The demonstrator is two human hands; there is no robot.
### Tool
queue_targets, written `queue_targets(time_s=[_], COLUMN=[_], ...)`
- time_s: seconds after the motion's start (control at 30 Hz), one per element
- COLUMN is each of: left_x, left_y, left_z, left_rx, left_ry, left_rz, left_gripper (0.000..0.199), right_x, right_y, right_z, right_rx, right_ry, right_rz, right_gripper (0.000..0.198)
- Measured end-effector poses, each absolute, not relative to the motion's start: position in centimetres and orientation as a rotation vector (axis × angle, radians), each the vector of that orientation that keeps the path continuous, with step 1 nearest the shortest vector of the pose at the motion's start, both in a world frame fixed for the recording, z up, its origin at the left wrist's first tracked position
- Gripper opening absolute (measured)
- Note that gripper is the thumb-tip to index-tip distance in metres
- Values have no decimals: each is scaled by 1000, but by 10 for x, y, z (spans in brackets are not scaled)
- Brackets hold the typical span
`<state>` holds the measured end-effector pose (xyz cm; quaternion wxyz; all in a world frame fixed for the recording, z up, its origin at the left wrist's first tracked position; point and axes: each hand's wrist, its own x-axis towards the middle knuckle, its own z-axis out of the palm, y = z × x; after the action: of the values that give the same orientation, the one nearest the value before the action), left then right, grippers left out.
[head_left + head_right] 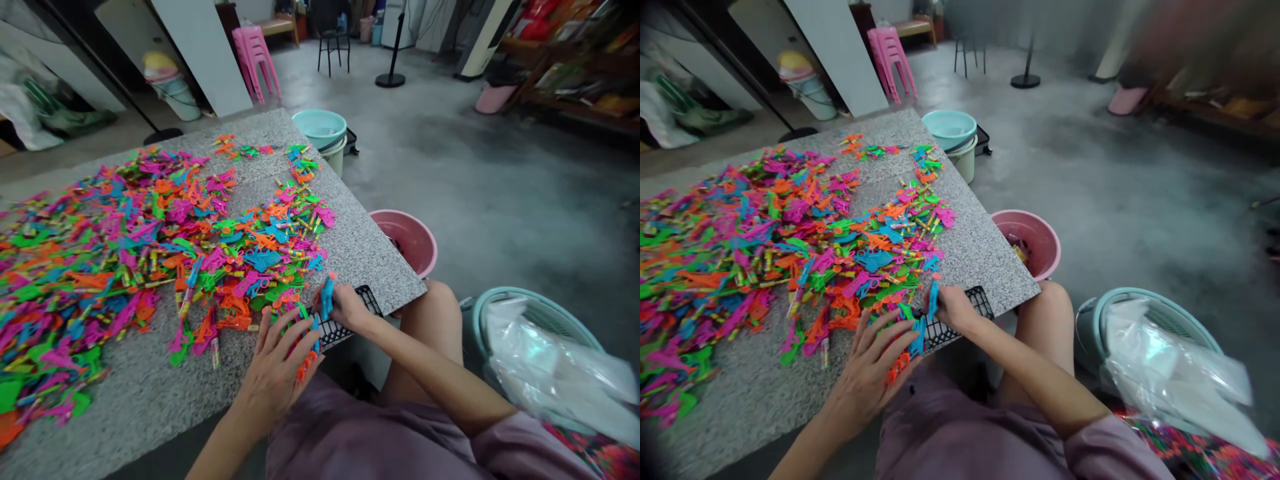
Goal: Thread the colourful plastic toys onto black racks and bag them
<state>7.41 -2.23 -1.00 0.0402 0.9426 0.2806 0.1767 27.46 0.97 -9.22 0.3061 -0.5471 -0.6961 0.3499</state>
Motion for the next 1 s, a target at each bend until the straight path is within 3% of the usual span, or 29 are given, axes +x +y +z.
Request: queue_targets(time_s=[0.13, 0.57, 0.7, 1.0], left_x=[72, 63, 56, 56], left_y=[-23, -22, -18, -18], left_z=[-11, -13, -7, -1], left_rx=[2858, 2734, 2732, 2818], left_ry=[873, 869, 764, 728], left_rz=[508, 496, 325, 268], left_gripper=[35, 49, 67, 68], right_x=[272, 271, 265, 257], right_y=[10, 9, 10, 15], right_z=[-97, -84, -83, -92], right_rx=[-1344, -1427, -1411, -1374], right_ry=[-1767, -2216, -2372, -2329], right_rz=[971, 799, 707, 547], right_gripper=[18, 35, 24, 18])
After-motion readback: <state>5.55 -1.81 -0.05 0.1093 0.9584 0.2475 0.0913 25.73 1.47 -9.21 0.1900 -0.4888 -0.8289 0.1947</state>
